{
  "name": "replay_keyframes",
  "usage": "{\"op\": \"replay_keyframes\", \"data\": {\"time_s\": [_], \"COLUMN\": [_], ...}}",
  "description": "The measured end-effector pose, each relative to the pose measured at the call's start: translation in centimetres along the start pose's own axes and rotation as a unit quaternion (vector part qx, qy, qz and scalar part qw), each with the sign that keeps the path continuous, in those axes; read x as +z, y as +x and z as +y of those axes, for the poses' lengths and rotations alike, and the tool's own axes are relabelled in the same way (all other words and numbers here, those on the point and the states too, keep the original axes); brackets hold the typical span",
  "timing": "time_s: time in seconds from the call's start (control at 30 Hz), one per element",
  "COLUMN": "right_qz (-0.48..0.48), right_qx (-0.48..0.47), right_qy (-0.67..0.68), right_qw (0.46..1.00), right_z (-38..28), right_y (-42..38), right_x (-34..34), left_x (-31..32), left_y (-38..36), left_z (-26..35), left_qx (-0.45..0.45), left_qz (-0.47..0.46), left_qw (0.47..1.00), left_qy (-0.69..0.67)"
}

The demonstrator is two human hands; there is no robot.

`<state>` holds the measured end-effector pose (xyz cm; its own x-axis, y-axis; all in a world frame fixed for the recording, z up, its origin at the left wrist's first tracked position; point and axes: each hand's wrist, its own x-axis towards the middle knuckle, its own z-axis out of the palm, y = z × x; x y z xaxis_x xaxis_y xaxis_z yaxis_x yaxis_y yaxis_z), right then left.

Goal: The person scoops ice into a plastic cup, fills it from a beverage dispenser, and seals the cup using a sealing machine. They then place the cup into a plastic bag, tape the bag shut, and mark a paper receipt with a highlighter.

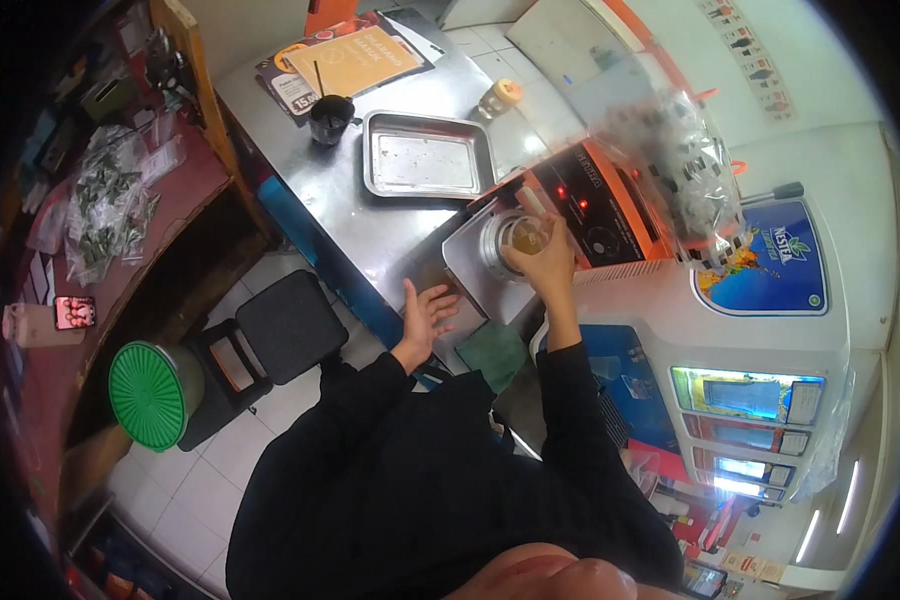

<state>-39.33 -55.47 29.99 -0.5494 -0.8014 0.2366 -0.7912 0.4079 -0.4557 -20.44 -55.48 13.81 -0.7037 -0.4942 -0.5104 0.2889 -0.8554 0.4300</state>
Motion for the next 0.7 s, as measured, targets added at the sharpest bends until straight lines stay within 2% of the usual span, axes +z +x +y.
{"op": "replay_keyframes", "data": {"time_s": [0.07, 0.2, 0.23, 0.3, 0.33, 0.37, 0.4, 0.47, 0.5, 0.53, 0.57, 0.6, 0.63, 0.67, 0.7], "right_qz": [0.002, 0.0, -0.001, 0.076, 0.075, 0.098, 0.12, 0.018, -0.049, -0.136, -0.26, -0.331, -0.414, -0.473, -0.508], "right_qx": [-0.009, -0.032, -0.032, -0.072, -0.072, -0.08, -0.088, -0.015, 0.006, 0.038, 0.154, 0.243, 0.314, 0.357, 0.386], "right_qy": [0.023, 0.035, 0.036, -0.007, -0.008, 0.035, 0.077, 0.126, 0.161, 0.195, 0.291, 0.189, 0.081, 0.051, 0.079], "right_qw": [1.0, 0.999, 0.999, 0.994, 0.995, 0.991, 0.986, 0.992, 0.986, 0.971, 0.908, 0.892, 0.851, 0.804, 0.766], "right_z": [2.2, 2.6, 2.2, 1.8, 2.5, 3.6, 4.4, 5.0, 6.5, 5.4, 6.6, 9.5, 12.5, 14.0, 14.9], "right_y": [-0.2, -1.2, -1.6, -3.0, -4.3, -6.3, -8.5, -14.6, -17.9, -20.5, -23.7, -27.3, -30.9, -32.9, -33.5], "right_x": [1.9, 1.5, 1.3, 0.7, 0.7, 0.8, 0.6, -0.8, -0.7, -1.6, -1.6, -1.5, -1.4, -2.0, -2.8], "left_x": [-1.4, -2.3, -2.0, -0.6, 0.6, 1.7, 2.4, 3.7, 4.2, 4.7, 5.2, 5.8, 6.6, 7.3, 8.1], "left_y": [-0.7, -1.7, -2.0, -3.1, -3.9, -4.4, -4.4, -4.0, -3.6, -3.0, -2.3, -1.0, 0.9, 2.5, 3.9], "left_z": [0.2, 1.1, 1.4, 2.1, 2.5, 2.8, 3.0, 3.1, 3.3, 3.6, 3.8, 3.7, 3.4, 3.0, 2.9], "left_qx": [0.017, 0.049, 0.063, 0.075, 0.072, 0.069, 0.071, 0.074, 0.075, 0.076, 0.075, 0.074, 0.073, 0.072, 0.072], "left_qz": [0.019, 0.022, -0.005, -0.032, -0.086, -0.139, -0.137, -0.206, -0.204, -0.217, -0.229, -0.226, -0.233, -0.239, -0.236], "left_qw": [0.999, 0.999, 0.998, 0.996, 0.993, 0.988, 0.988, 0.976, 0.976, 0.973, 0.97, 0.971, 0.97, 0.968, 0.969], "left_qy": [0.02, 0.008, 0.028, 0.047, 0.031, 0.013, 0.01, 0.0, -0.005, 0.015, 0.034, 0.027, 0.014, 0.0, -0.01]}}
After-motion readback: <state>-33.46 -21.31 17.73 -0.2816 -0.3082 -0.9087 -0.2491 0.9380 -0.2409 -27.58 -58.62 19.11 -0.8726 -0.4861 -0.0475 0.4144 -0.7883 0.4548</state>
